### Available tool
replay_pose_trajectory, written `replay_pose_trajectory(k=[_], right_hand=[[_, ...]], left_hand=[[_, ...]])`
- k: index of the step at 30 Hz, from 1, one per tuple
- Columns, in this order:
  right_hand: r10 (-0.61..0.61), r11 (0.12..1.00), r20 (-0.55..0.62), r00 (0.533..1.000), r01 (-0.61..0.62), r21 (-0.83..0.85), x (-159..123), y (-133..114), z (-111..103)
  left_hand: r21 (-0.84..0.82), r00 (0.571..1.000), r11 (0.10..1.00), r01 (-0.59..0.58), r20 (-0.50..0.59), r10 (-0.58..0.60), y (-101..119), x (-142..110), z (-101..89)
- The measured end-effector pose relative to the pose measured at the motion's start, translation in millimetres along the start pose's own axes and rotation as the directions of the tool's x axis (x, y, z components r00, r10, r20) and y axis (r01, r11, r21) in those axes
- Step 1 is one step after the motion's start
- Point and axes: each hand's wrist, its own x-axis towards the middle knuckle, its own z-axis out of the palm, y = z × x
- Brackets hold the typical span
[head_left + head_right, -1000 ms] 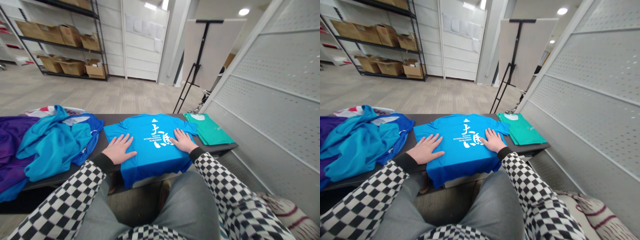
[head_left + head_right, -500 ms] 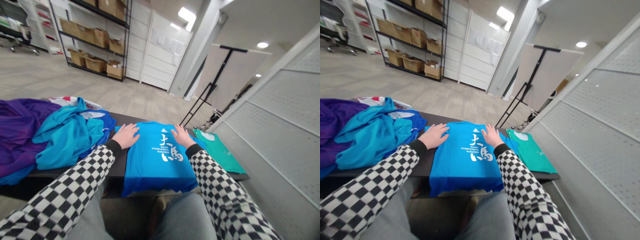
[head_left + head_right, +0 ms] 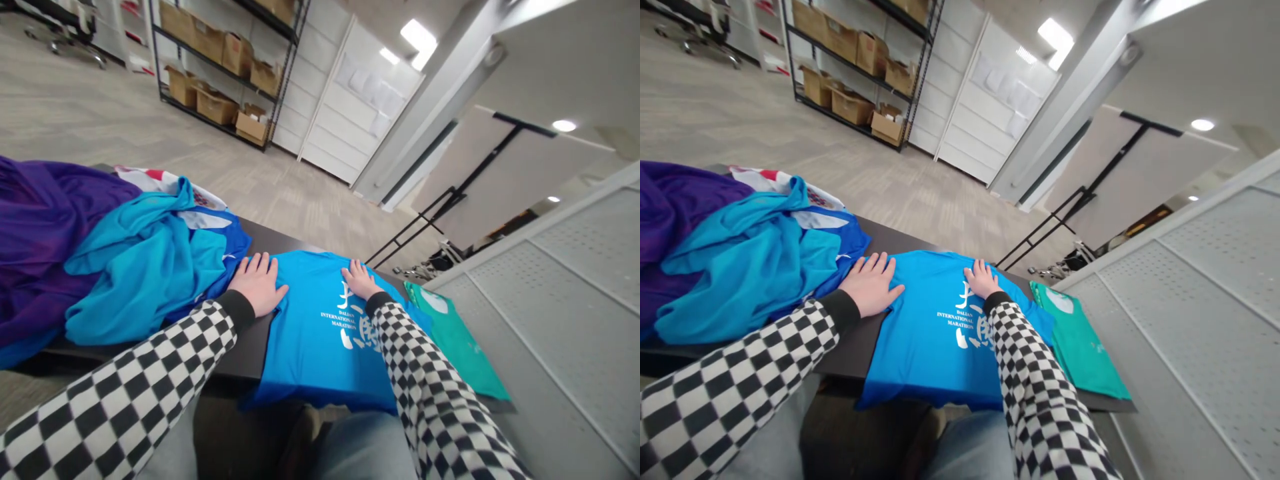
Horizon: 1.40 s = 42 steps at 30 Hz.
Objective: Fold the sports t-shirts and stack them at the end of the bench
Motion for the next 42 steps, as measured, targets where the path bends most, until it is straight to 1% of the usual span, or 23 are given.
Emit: replay_pose_trajectory(k=[2,4,5,7,9,10,12,14,16,18,20,22,24,27,30,33,35,37,40,42], right_hand=[[-0.015,0.999,-0.001,1.0,0.014,-0.034,1,-3,-7],[-0.072,0.995,-0.04,0.997,0.069,-0.068,1,-13,-14],[-0.128,0.989,-0.069,0.989,0.122,-0.078,0,-21,-16],[-0.272,0.961,-0.103,0.957,0.266,-0.074,0,-42,-17],[-0.389,0.921,-0.08,0.918,0.386,-0.051,0,-64,-14],[-0.417,0.909,-0.056,0.907,0.415,-0.04,1,-74,-11],[-0.429,0.903,-0.021,0.903,0.428,-0.031,2,-90,-7],[-0.413,0.91,-0.011,0.911,0.412,-0.038,1,-98,-5],[-0.404,0.914,-0.034,0.914,0.401,-0.059,-3,-100,-4],[-0.416,0.909,-0.072,0.907,0.41,-0.078,-11,-101,-3],[-0.43,0.902,-0.064,0.9,0.426,-0.07,-21,-102,1],[-0.422,0.906,-0.025,0.906,0.421,-0.033,-30,-105,6],[-0.403,0.915,-0.009,0.915,0.403,0.002,-36,-109,11],[-0.39,0.92,-0.031,0.92,0.391,0.027,-42,-113,15],[-0.411,0.91,-0.073,0.909,0.413,0.026,-49,-114,18],[-0.438,0.898,-0.08,0.895,0.44,0.0,-57,-114,21],[-0.447,0.895,-0.066,0.892,0.446,-0.02,-61,-116,20],[-0.473,0.881,-0.074,0.878,0.472,-0.034,-64,-120,19],[-0.518,0.855,-0.107,0.848,0.518,-0.037,-68,-128,20],[-0.516,0.856,-0.096,0.851,0.516,-0.027,-70,-132,23]], left_hand=[[-0.021,0.999,1.0,-0.011,-0.046,0.01,1,4,-2.0],[-0.047,0.996,0.998,-0.044,-0.085,0.04,1,7,-2.6],[-0.061,0.993,0.996,-0.069,-0.095,0.063,0,9,-2.2],[-0.085,0.99,0.99,-0.113,-0.093,0.105,0,11,-0.6],[-0.096,0.99,0.987,-0.125,-0.08,0.118,0,12,1.3],[-0.097,0.991,0.988,-0.118,-0.076,0.111,-1,11,1.7],[-0.094,0.993,0.99,-0.104,-0.074,0.097,-2,11,1.3],[-0.092,0.993,0.991,-0.093,-0.077,0.086,-2,10,-0.7],[-0.096,0.994,0.991,-0.09,-0.078,0.083,-3,10,-2.7],[-0.104,0.994,0.99,-0.091,-0.071,0.084,-3,10,-3.4],[-0.107,0.995,0.99,-0.09,-0.06,0.084,-3,10,-2.2],[-0.1,0.995,0.991,-0.086,-0.056,0.081,-3,10,0.2],[-0.096,0.995,0.992,-0.082,-0.064,0.076,-3,10,2.5],[-0.102,0.995,0.992,-0.079,-0.075,0.072,-4,10,3.8],[-0.103,0.995,0.992,-0.077,-0.076,0.069,-5,10,1.2],[-0.095,0.99,0.99,-0.105,-0.102,0.095,-3,9,-3.6],[-0.084,0.981,0.985,-0.149,-0.139,0.137,0,8,-6.3],[-0.078,0.972,0.979,-0.191,-0.155,0.177,3,7,-7.3],[-0.078,0.977,0.977,-0.199,-0.093,0.192,5,4,-5.6],[-0.076,0.983,0.981,-0.18,-0.045,0.177,4,3,-3.7]])
